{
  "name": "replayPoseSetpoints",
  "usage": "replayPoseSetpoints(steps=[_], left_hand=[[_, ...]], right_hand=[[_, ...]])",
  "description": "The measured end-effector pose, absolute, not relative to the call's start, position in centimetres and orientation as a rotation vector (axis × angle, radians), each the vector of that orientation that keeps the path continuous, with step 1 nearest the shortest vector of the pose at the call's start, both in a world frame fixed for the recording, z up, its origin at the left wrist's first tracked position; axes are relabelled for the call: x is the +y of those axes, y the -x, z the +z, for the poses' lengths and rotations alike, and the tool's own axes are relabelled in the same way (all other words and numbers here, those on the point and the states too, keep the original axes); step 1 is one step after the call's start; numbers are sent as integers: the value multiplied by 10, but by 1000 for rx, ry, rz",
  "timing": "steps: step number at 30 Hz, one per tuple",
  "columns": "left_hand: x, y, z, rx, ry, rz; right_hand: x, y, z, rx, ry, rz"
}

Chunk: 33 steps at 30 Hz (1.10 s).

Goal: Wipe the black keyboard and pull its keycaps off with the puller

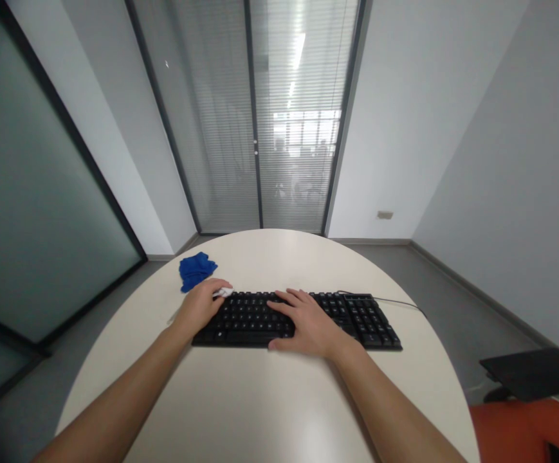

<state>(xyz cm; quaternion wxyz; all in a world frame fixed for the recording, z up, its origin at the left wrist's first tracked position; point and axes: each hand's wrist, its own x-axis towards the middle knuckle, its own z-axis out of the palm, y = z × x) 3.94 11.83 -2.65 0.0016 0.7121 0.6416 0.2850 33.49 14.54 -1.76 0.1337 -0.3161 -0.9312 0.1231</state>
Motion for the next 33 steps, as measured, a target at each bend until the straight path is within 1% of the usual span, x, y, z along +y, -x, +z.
replayPoseSetpoints(steps=[6,9,13,21,33], left_hand=[[120,-38,-26,2129,-2162,920],[121,-39,-27,2065,-2208,937],[119,-43,-27,1973,-2259,871],[112,-53,-20,2045,-2195,897],[119,-46,-27,2008,-2206,988]], right_hand=[[145,-335,-17,-2702,918,359],[145,-334,-17,-2697,915,363],[144,-334,-16,-2698,921,360],[144,-333,-15,-2695,913,371],[143,-334,-15,-2681,922,391]])
